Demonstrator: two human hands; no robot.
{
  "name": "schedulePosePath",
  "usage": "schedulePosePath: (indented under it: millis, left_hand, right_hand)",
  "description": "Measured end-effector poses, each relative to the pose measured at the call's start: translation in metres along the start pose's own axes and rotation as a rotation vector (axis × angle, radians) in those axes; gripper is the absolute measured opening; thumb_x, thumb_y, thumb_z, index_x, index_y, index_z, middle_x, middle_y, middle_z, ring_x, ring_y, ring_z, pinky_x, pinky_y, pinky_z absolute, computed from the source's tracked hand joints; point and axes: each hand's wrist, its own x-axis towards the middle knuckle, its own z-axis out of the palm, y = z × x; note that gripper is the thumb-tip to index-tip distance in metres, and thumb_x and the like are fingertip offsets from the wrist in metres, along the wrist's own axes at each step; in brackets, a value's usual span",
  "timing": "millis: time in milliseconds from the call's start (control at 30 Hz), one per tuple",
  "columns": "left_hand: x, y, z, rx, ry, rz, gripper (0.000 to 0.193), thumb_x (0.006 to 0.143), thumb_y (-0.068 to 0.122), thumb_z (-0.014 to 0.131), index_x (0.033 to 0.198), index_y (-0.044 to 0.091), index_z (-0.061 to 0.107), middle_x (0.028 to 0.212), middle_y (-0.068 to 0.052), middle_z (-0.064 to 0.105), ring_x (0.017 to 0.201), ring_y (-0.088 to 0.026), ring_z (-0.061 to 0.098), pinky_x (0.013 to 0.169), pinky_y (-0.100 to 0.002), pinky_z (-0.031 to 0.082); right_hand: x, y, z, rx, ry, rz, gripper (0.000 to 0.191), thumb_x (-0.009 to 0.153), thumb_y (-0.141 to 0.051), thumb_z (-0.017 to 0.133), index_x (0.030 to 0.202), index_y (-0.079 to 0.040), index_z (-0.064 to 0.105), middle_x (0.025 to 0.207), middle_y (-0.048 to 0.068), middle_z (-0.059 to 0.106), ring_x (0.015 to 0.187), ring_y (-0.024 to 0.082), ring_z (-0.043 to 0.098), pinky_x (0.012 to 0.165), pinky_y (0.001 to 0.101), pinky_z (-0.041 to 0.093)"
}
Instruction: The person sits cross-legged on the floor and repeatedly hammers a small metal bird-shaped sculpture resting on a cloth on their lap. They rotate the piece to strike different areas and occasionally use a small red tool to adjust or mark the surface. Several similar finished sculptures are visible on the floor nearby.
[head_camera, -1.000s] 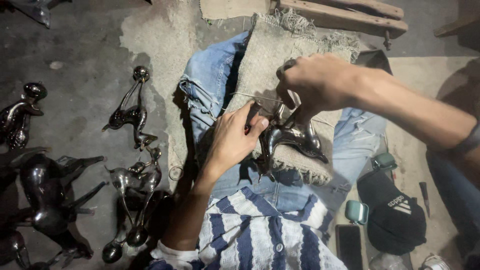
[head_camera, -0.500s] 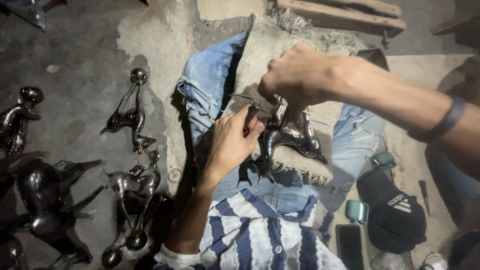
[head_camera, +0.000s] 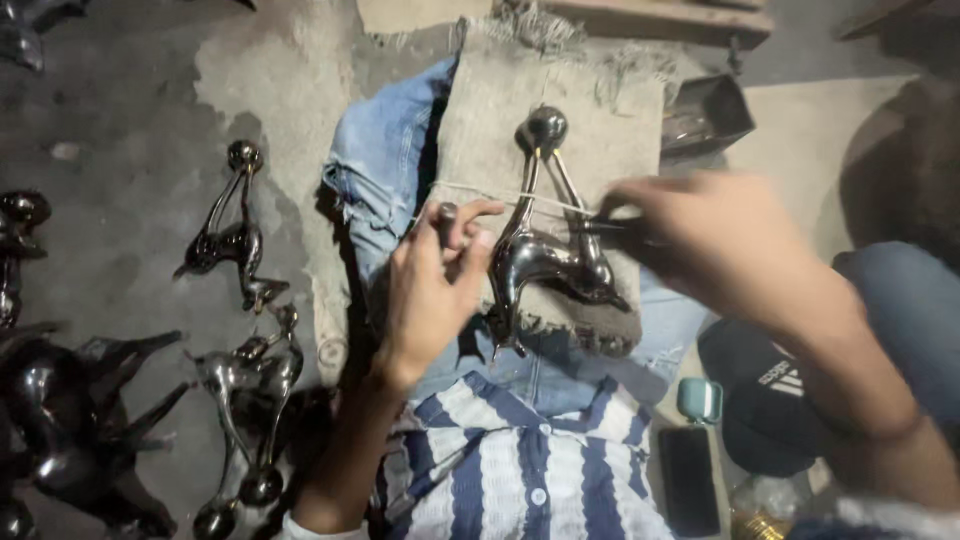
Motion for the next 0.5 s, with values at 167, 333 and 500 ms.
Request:
schedulePosePath:
  millis: [167,333,500]
  left_hand:
    - [-0.007,0.022,0.041,0.24,0.113,0.583,0.047,0.096,0.026,0.077,0.135,0.003,0.061,0.118,-0.014,0.068,0.116,-0.025,0.064,0.098,-0.047,0.056]
    - [-0.011,0.031,0.071,0.394,0.076,0.67,0.047,0.076,0.028,0.09,0.099,0.006,0.055,0.145,-0.012,0.062,0.137,-0.033,0.053,0.112,-0.053,0.04]
    - [-0.012,0.033,0.084,0.399,0.115,0.603,0.049,0.072,0.023,0.092,0.097,0.003,0.056,0.145,-0.013,0.059,0.135,-0.034,0.052,0.109,-0.052,0.042]
  right_hand:
    - [-0.061,0.016,0.017,0.429,0.057,0.459,0.06,0.075,-0.02,0.086,0.126,-0.005,0.06,0.088,0.01,0.077,0.075,0.021,0.078,0.062,0.0358,0.059]
    - [-0.07,0.033,0.013,0.351,-0.111,0.308,0.044,0.073,-0.023,0.084,0.112,-0.006,0.071,0.091,0.006,0.074,0.066,0.016,0.076,0.054,0.0268,0.06]
    - [-0.053,0.038,0.019,0.254,-0.279,0.279,0.032,0.088,-0.023,0.076,0.119,-0.013,0.074,0.069,0.003,0.074,0.054,0.017,0.066,0.053,0.0307,0.053]
